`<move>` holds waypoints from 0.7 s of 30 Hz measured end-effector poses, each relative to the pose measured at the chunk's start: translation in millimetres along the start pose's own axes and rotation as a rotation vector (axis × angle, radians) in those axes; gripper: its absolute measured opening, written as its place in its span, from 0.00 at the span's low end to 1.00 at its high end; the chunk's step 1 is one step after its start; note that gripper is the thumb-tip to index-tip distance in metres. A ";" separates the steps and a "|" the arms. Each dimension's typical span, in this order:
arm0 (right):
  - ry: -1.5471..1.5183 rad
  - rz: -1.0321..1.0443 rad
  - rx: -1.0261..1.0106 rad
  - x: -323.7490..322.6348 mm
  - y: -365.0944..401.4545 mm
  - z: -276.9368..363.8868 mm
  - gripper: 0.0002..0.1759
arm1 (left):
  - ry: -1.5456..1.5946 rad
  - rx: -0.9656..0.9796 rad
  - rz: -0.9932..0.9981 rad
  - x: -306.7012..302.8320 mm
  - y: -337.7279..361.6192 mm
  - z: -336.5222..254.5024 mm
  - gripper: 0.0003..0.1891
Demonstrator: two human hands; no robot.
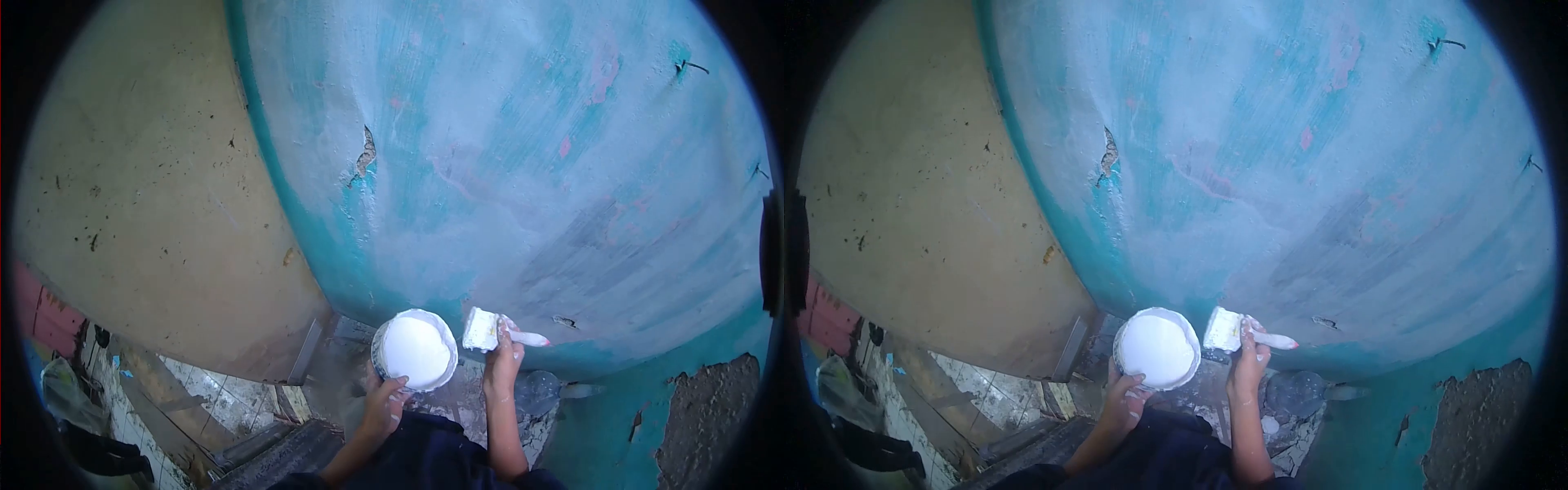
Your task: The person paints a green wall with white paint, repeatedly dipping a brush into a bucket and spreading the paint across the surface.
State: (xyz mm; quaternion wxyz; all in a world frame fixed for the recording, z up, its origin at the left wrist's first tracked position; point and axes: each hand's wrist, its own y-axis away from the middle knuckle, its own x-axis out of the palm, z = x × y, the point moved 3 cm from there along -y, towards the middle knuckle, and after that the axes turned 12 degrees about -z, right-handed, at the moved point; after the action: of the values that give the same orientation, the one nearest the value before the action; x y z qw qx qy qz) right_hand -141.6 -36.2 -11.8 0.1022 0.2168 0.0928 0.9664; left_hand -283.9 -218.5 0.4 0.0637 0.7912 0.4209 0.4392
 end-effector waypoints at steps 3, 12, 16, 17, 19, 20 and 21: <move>-0.104 0.123 0.197 32.0 20.9 -13.7 0.17 | 0.006 0.006 0.052 -5.5 -20.4 -21.1 0.35; -0.260 0.177 0.443 122.6 59.0 -100.3 0.15 | -0.054 0.032 0.109 -45.1 -64.1 -119.8 0.37; -0.177 0.089 0.470 153.4 55.7 -130.9 0.15 | -0.018 0.044 0.091 -71.9 -84.0 -155.0 0.38; -0.085 0.022 0.438 160.8 56.0 -131.0 0.16 | -0.013 0.047 0.105 -77.5 -90.0 -162.3 0.38; -0.104 0.089 0.265 182.9 52.2 -116.8 0.17 | -0.034 0.037 0.092 -90.2 -100.6 -174.3 0.39; -0.116 0.148 0.103 200.3 55.0 -98.2 0.20 | -0.039 0.038 0.110 -93.4 -103.4 -180.3 0.39; -0.135 0.109 -0.001 214.2 55.2 -76.9 0.22 | -0.042 0.016 0.082 -97.3 -105.0 -185.7 0.38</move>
State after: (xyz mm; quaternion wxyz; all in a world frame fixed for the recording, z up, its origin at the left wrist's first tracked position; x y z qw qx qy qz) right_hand -373.6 -48.7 17.8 0.0556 0.2860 0.0732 0.9538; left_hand -512.2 -271.7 1.2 0.0480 0.8174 0.3902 0.4212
